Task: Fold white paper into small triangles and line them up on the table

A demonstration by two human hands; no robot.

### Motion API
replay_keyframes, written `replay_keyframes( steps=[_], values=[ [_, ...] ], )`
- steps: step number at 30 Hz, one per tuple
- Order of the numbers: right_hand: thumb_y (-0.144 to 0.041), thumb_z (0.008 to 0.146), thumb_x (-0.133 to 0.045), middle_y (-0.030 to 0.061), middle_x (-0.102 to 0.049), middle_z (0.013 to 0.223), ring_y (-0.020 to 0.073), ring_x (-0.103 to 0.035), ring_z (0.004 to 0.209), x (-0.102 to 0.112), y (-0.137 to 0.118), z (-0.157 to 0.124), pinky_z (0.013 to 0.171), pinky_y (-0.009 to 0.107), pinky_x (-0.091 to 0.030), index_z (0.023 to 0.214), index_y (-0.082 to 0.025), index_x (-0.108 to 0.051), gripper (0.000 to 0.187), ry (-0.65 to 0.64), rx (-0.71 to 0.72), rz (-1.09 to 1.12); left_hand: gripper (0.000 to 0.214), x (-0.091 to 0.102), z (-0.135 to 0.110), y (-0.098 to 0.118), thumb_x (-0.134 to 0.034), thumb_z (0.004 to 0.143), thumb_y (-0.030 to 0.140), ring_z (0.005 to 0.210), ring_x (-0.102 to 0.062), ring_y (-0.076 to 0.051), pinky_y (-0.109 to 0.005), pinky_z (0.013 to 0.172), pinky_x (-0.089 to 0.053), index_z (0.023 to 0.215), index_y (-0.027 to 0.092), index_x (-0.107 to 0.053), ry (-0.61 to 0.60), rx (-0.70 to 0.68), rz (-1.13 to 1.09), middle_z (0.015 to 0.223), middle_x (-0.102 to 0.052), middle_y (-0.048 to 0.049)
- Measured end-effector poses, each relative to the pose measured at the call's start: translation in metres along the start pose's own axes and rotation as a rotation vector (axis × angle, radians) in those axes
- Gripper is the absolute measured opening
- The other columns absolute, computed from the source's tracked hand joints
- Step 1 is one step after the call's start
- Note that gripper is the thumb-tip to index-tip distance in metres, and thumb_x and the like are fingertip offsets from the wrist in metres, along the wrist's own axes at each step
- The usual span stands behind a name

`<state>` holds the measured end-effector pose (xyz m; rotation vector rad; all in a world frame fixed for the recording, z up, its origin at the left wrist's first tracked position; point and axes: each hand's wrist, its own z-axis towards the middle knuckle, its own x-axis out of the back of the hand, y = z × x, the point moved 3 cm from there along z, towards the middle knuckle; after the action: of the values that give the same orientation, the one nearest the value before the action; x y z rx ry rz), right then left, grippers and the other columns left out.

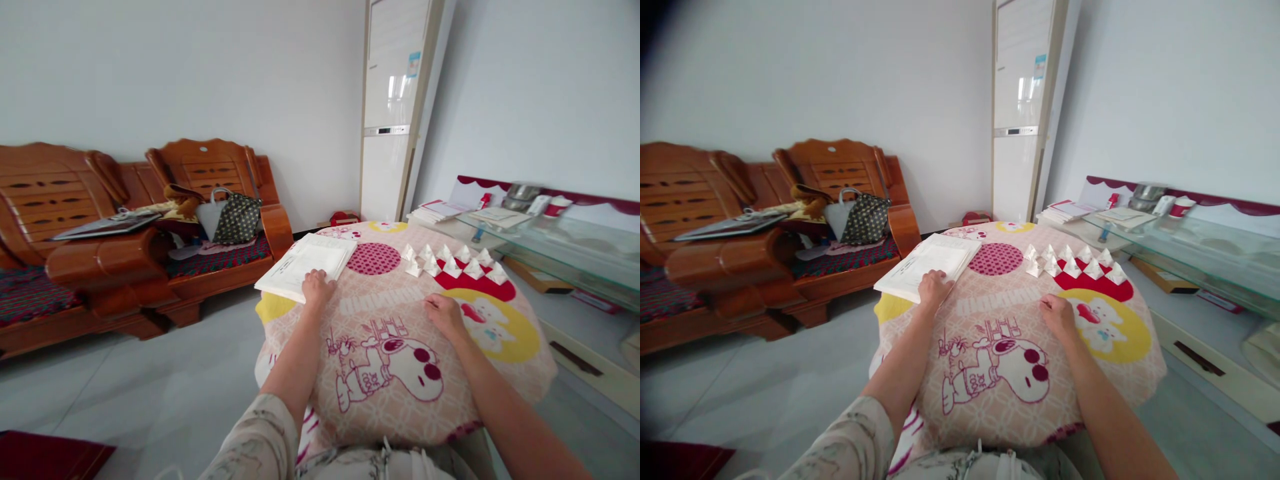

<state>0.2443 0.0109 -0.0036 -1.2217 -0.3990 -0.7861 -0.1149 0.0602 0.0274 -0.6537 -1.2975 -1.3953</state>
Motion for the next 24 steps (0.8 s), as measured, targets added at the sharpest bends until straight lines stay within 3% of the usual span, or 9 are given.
replay_keyframes(
  steps=[3, 8, 17, 24],
  values=[
    [-0.044, 0.070, -0.050, 0.0031, -0.055, 0.049, 0.0178, -0.049, 0.051, -0.0006, 0.0002, 0.0001, 0.053, 0.030, -0.033, 0.058, -0.021, -0.058, 0.028, -0.001, -0.002, 0.001, 0.036, 0.0008, 0.0000, -0.0044, -0.056, 0.090, 0.045, 0.115, -0.060, -0.026, -0.034, 0.094, -0.048, 0.112, 0.020, -0.071, -0.001, 0.037, -0.054, 0.116, -0.068, -0.0111],
    [-0.045, 0.070, -0.050, 0.0028, -0.056, 0.049, 0.0184, -0.050, 0.052, 0.0000, -0.0002, 0.0000, 0.054, 0.030, -0.033, 0.060, -0.020, -0.060, 0.028, 0.001, -0.013, -0.001, 0.031, -0.0018, 0.0004, -0.0041, -0.060, 0.085, 0.033, 0.114, -0.060, -0.028, -0.034, 0.092, -0.048, 0.112, 0.020, -0.070, -0.002, 0.014, 0.013, 0.118, -0.067, -0.0116],
    [-0.044, 0.071, -0.052, 0.0023, -0.055, 0.047, 0.0180, -0.050, 0.051, 0.0023, -0.0026, -0.0016, 0.053, 0.030, -0.033, 0.057, -0.021, -0.059, 0.028, 0.018, 0.009, 0.035, 0.029, 0.0008, -0.0011, 0.0003, -0.053, 0.087, 0.026, 0.111, -0.062, -0.030, -0.037, 0.090, -0.049, 0.108, 0.016, -0.071, 0.013, 0.003, 0.066, 0.114, -0.068, -0.0152],
    [-0.043, 0.070, -0.051, 0.0027, -0.054, 0.048, 0.0177, -0.048, 0.051, 0.0019, -0.0028, -0.0019, 0.052, 0.029, -0.032, 0.058, -0.020, -0.060, 0.027, 0.016, 0.003, 0.035, 0.030, 0.0055, -0.0010, -0.0020, -0.052, 0.087, 0.027, 0.102, -0.068, -0.032, -0.038, 0.083, -0.051, 0.102, 0.016, -0.076, 0.015, 0.086, 0.026, 0.104, -0.073, -0.0180]
  ],
)
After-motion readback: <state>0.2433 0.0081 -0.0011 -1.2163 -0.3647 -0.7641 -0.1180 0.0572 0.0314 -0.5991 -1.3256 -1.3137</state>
